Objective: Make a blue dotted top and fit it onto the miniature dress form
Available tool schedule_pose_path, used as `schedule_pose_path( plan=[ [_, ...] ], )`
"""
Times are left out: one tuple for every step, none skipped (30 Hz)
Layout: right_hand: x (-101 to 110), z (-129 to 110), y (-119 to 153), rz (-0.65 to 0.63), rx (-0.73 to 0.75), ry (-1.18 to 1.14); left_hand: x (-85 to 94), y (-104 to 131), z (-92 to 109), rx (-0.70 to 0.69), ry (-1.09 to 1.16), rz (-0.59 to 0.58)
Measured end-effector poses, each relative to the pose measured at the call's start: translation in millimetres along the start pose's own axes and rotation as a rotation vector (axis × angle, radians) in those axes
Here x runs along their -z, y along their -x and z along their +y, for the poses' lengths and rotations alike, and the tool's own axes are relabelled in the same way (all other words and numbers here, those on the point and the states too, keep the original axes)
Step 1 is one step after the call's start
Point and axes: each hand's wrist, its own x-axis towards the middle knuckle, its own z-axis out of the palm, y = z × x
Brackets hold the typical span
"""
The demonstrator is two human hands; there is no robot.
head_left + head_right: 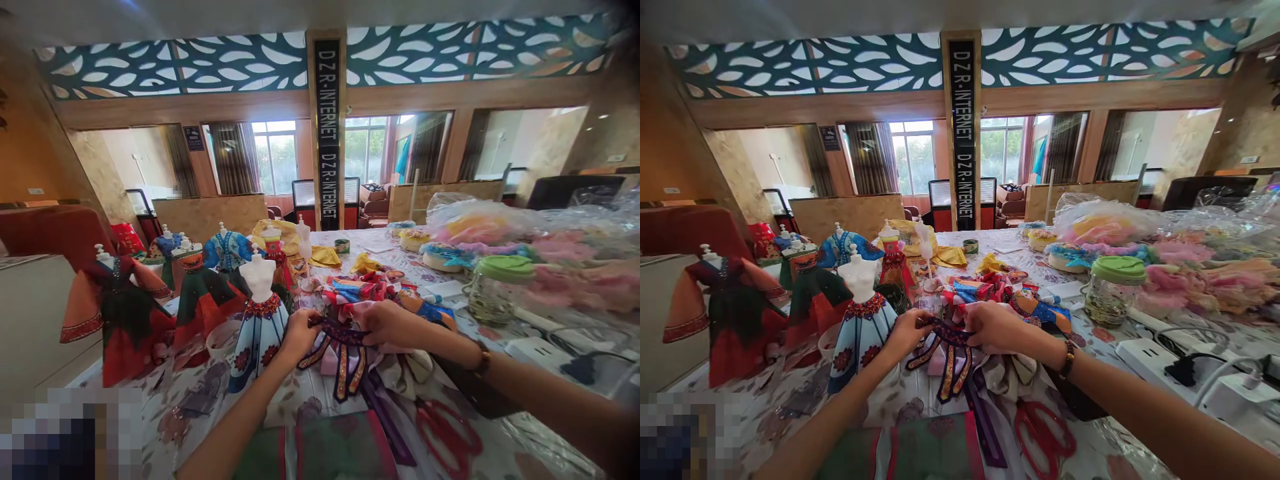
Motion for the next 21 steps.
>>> schedule_pose_path(
  plan=[
    [4.3,0.3,1.2,0.001,0.005,-0.056,2.4,3.5,2.6,0.006,0.034,0.001],
    [8.3,1.2,2.2,0.000,0.008,-0.112,4.6,7.2,5.1,0.011,0.070,0.001],
    [12.1,2.6,3.0,-0.001,0.009,-0.167,6.6,11.3,7.6,0.012,0.110,0.004],
    [15.8,4.4,3.5,0.002,0.009,-0.220,8.5,15.7,10.2,0.010,0.150,0.012],
    [19.5,6.2,3.7,0.010,0.008,-0.272,10.6,20.6,12.9,0.005,0.192,0.026],
    [23.1,8.0,3.7,0.020,0.008,-0.321,12.9,26.1,15.9,-0.004,0.232,0.047],
    [26.5,9.5,3.6,0.032,0.010,-0.368,15.5,32.3,19.0,-0.015,0.270,0.069],
    [29.6,10.4,3.4,0.042,0.014,-0.414,18.4,39.0,22.2,-0.027,0.305,0.091],
    [32.1,10.7,3.3,0.053,0.017,-0.459,21.8,46.1,25.4,-0.040,0.336,0.109],
    [34.0,10.2,3.1,0.064,0.018,-0.501,25.4,53.6,28.4,-0.047,0.364,0.120],
    [35.0,9.0,2.9,0.078,0.018,-0.540,29.4,61.2,31.1,-0.052,0.389,0.133],
    [35.2,7.2,2.6,0.094,0.017,-0.576,33.5,68.6,33.3,-0.056,0.412,0.146],
    [34.6,4.8,2.1,0.112,0.016,-0.610,37.8,75.8,34.9,-0.056,0.431,0.166],
    [33.2,2.0,1.4,0.130,0.017,-0.641,42.2,82.7,36.0,-0.055,0.449,0.186],
    [31.3,-1.1,0.4,0.146,0.019,-0.670,46.7,89.1,36.7,-0.054,0.465,0.203],
    [29.0,-4.5,-0.9,0.158,0.022,-0.697,51.3,95.0,36.8,-0.052,0.479,0.221],
    [26.2,-8.1,-2.6,0.168,0.025,-0.723,56.2,100.4,36.7,-0.050,0.492,0.236],
    [23.1,-11.9,-4.7,0.178,0.029,-0.748,61.1,105.4,36.2,-0.043,0.502,0.248],
    [19.6,-15.8,-7.2,0.186,0.033,-0.773,66.3,109.8,35.6,-0.032,0.512,0.264],
    [15.7,-19.9,-10.1,0.196,0.037,-0.799,71.6,113.7,34.8,-0.020,0.521,0.285],
    [11.4,-24.3,-13.4,0.206,0.042,-0.825,77.0,117.1,33.9,-0.010,0.529,0.309]
  ],
)
